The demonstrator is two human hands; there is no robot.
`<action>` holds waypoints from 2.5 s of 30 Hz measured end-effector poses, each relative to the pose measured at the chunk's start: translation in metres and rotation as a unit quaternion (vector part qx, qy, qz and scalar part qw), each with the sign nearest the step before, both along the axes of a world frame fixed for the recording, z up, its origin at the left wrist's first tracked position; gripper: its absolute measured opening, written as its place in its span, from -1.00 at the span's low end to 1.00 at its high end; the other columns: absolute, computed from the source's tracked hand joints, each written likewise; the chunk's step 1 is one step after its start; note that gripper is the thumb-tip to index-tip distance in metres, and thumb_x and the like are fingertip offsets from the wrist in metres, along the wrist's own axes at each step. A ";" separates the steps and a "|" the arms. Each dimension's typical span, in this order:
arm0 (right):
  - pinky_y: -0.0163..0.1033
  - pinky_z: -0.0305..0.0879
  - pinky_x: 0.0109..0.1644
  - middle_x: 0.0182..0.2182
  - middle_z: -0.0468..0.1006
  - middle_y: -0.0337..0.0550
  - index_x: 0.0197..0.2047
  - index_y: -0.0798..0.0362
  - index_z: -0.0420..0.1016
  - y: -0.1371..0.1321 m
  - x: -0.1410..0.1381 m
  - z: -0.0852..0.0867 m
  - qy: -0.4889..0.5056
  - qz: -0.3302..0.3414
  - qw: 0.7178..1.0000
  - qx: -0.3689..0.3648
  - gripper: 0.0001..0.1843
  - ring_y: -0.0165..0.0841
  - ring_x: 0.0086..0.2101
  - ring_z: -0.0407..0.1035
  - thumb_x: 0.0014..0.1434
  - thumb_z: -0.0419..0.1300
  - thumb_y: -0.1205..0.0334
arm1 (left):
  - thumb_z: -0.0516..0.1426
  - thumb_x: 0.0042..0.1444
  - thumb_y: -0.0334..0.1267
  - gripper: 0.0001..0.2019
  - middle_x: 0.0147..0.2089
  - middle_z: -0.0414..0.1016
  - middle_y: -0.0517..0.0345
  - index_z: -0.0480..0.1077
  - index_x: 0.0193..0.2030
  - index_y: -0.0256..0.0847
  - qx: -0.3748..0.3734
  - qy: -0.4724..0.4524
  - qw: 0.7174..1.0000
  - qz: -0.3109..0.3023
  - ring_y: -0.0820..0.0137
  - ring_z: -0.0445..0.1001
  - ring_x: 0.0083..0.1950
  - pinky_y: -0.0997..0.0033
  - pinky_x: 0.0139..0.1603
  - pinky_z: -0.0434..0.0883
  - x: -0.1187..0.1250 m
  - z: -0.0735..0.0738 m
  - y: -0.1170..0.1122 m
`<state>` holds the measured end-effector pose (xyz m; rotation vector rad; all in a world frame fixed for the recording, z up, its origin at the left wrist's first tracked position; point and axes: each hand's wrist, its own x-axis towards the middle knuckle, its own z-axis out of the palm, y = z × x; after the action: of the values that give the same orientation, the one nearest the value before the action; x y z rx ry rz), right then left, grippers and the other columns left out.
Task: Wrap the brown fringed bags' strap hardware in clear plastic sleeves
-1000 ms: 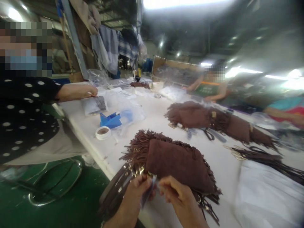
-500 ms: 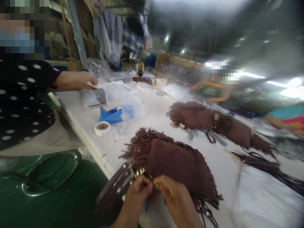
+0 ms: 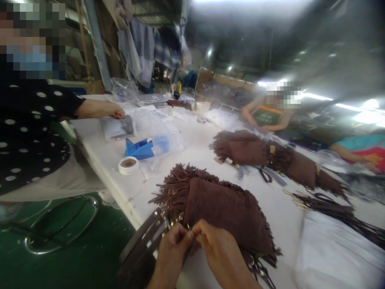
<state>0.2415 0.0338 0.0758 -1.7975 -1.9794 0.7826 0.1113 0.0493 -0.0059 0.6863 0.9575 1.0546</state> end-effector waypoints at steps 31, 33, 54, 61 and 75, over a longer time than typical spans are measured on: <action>-0.33 0.08 -0.37 -0.50 0.47 -0.34 -0.16 -0.03 0.35 0.004 0.004 -0.001 0.044 -0.012 0.999 0.000 -0.82 -0.38 -0.45 0.39 0.19 0.02 0.37 | 0.39 -0.17 0.07 -0.58 -0.53 0.47 0.14 0.40 -0.48 -0.25 -0.061 -0.022 0.998 -0.015 0.44 0.32 -0.55 0.49 -0.50 0.22 0.000 -0.024 0.003; -0.33 0.10 -0.36 -0.51 0.42 -0.35 -0.10 0.00 0.27 0.001 0.003 -0.007 0.059 -0.040 0.997 -0.001 -0.77 -0.37 -0.45 0.37 0.16 0.02 0.39 | 0.41 -0.19 0.02 -0.60 -0.54 0.47 0.14 0.40 -0.49 -0.25 -0.079 -0.046 0.996 -0.014 0.44 0.32 -0.56 0.48 -0.49 0.23 -0.001 -0.018 0.003; -0.33 0.18 -0.37 -0.48 0.47 -0.27 -0.27 -0.04 0.22 -0.022 -0.013 -0.043 0.142 -0.173 0.974 0.045 -0.77 -0.34 -0.46 0.40 0.35 -0.09 0.05 | 0.23 0.03 -0.39 -0.90 -0.52 0.47 0.01 0.47 -0.46 -0.37 -0.281 -0.159 0.944 -0.063 0.34 0.46 -0.49 0.43 -0.42 0.43 -0.007 0.033 0.004; -0.33 0.22 -0.28 -0.41 0.48 -0.25 -0.28 -0.03 0.35 -0.031 -0.027 -0.062 0.157 -0.222 0.953 0.132 -0.71 -0.35 -0.39 0.40 0.37 -0.08 0.05 | 0.33 -0.04 -0.29 -0.82 -0.40 0.53 -0.01 0.50 -0.34 -0.36 -0.218 -0.146 0.962 -0.074 0.28 0.52 -0.37 0.40 -0.31 0.45 -0.007 0.032 0.003; -0.25 0.30 -0.25 -0.25 0.47 -0.23 -0.02 -0.05 0.38 -0.047 -0.052 -0.065 0.194 -0.264 0.933 0.149 -0.62 -0.28 -0.33 0.39 0.06 0.25 0.24 | 0.38 -0.15 -0.17 -0.72 -0.41 0.44 0.13 0.45 -0.41 -0.29 -0.074 -0.015 0.996 -0.037 0.37 0.40 -0.34 0.44 -0.30 0.34 -0.007 0.031 -0.005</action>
<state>0.1890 -0.0133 0.0106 -1.7103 -1.2062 0.5640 0.1043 0.0444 0.0252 0.5775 0.9672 0.9164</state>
